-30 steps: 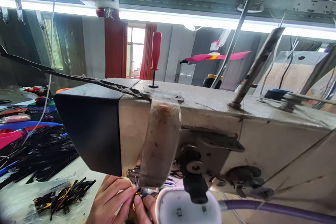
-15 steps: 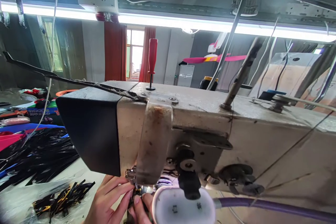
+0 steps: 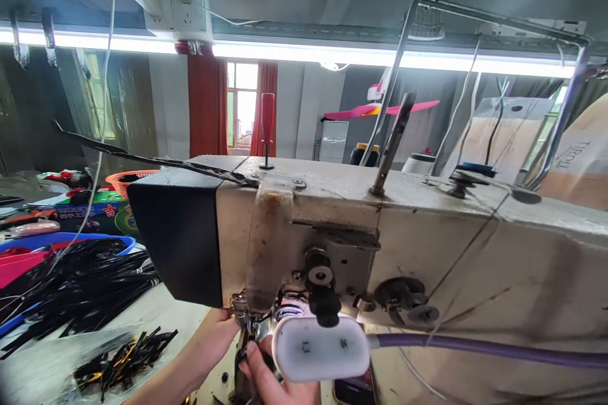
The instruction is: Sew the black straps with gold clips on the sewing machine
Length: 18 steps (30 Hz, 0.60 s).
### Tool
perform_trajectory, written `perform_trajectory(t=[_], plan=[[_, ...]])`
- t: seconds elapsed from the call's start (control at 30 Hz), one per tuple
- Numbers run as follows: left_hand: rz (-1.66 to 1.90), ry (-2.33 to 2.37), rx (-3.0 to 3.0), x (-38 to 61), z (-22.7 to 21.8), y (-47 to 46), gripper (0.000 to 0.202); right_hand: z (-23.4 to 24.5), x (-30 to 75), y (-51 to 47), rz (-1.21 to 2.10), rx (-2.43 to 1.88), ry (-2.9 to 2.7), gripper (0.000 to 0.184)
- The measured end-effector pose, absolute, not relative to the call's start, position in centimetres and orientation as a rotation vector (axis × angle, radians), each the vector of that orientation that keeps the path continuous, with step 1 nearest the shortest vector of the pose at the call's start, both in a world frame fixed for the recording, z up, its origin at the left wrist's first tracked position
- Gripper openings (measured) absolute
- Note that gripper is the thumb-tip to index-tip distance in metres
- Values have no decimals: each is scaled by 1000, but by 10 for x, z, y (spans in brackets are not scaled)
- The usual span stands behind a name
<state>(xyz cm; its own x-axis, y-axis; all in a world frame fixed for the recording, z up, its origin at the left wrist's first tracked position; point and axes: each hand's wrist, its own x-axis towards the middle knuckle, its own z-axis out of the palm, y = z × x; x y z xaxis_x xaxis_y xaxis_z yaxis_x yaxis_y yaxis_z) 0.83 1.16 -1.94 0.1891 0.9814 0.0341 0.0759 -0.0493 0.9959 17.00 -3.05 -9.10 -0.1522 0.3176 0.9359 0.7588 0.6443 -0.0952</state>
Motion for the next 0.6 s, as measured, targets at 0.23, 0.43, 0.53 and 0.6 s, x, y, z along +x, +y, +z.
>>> perform_trajectory(t=[0.23, 0.43, 0.53, 0.6], plan=[[1126, 1022, 1418, 17, -18, 10, 38, -70, 163, -37, -636, -816, -1783, 25], [1201, 1170, 1516, 12, -21, 9, 33, -61, 162, -44, -558, -808, -1841, 25], [1268, 1214, 1536, 3, -23, 4, 36, -66, 166, -46, -600, -852, -1800, 30], [1291, 1196, 1478, -1, -24, -2, 38, -69, 169, -45, -628, -875, -1761, 35]])
